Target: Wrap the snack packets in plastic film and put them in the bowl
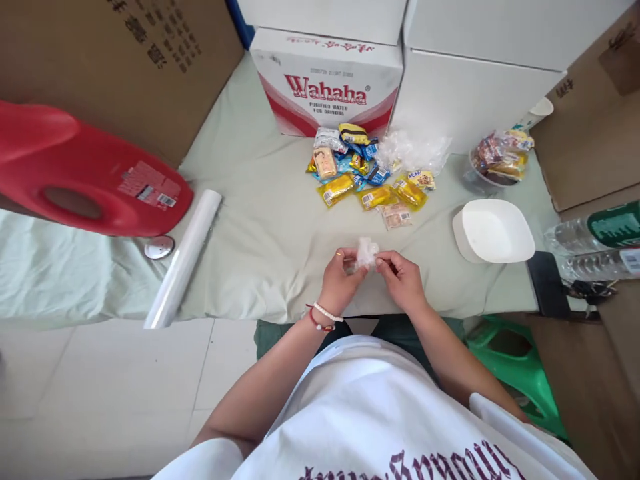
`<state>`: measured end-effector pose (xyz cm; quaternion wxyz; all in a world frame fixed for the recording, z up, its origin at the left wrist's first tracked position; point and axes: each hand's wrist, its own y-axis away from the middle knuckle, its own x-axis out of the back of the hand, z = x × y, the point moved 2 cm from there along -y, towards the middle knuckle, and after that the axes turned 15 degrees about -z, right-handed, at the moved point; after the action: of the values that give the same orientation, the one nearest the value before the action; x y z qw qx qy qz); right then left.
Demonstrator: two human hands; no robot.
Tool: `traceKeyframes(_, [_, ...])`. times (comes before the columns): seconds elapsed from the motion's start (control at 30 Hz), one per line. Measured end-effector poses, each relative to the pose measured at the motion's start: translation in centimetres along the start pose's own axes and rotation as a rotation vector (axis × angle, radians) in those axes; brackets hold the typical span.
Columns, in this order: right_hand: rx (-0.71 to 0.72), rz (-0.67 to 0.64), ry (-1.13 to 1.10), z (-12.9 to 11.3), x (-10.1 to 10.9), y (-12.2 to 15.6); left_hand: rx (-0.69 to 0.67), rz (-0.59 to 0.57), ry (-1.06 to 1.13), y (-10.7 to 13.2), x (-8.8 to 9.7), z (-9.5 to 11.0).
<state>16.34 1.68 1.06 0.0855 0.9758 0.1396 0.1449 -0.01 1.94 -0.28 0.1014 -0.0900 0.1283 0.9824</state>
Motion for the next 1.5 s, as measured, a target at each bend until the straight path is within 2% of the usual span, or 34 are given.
traceKeyframes(0.1, [-0.042,-0.014,-0.173,0.4,1.8,0.6,0.076,-0.052,0.212,-0.1,0.4,-0.6])
traceKeyframes(0.2, [-0.059,-0.067,-0.320,1.1,2.8,0.9,0.104,-0.083,0.312,0.5,0.9,-0.6])
traceKeyframes(0.47, [-0.023,-0.093,-0.360,2.3,0.6,1.2,0.121,-0.058,0.388,2.1,1.9,-0.6])
traceKeyframes(0.57, [-0.057,-0.115,-0.510,2.1,0.3,0.8,0.123,-0.090,0.369,2.4,2.0,-0.3])
traceKeyframes(0.67, [-0.137,-0.111,-0.727,1.8,0.9,0.4,0.100,-0.164,0.350,2.7,2.0,-0.1])
traceKeyframes(0.73, [-0.173,-0.154,-0.778,1.6,1.4,0.3,0.091,-0.195,0.333,2.8,2.0,-0.1])
traceKeyframes(0.83, [-0.211,-0.318,-0.736,1.5,1.5,0.4,0.103,-0.214,0.251,2.7,2.2,-0.5])
traceKeyframes(0.9, [-0.213,-0.358,-0.706,1.5,1.3,0.4,0.111,-0.213,0.187,2.6,2.3,-1.0])
traceKeyframes(1.0, [-0.189,-0.237,-0.664,2.0,1.2,0.2,0.102,-0.123,0.142,2.7,2.7,-1.6])
traceKeyframes(1.07, [-0.143,-0.088,-0.563,2.3,1.3,0.1,0.028,-0.032,0.054,2.9,2.8,-1.6])
traceKeyframes(1.13, [-0.075,0.031,-0.410,2.2,1.3,0.1,-0.088,-0.001,-0.136,3.2,2.5,-1.3])
traceKeyframes(1.2, [-0.028,0.059,-0.286,1.8,1.0,0.3,-0.179,-0.030,-0.351,3.3,1.7,-0.9])
traceKeyframes(1.27, [-0.006,0.021,-0.227,1.2,0.6,0.6,-0.211,-0.055,-0.481,3.1,0.7,-0.6])
traceKeyframes(1.37, [0.034,-0.074,-0.267,0.5,0.4,0.7,-0.154,-0.046,-0.420,2.1,0.3,-0.5])
traceKeyframes(1.5, [-0.076,-0.128,-0.513,1.5,1.1,0.7,0.058,-0.097,-0.034,1.1,1.3,-1.0])
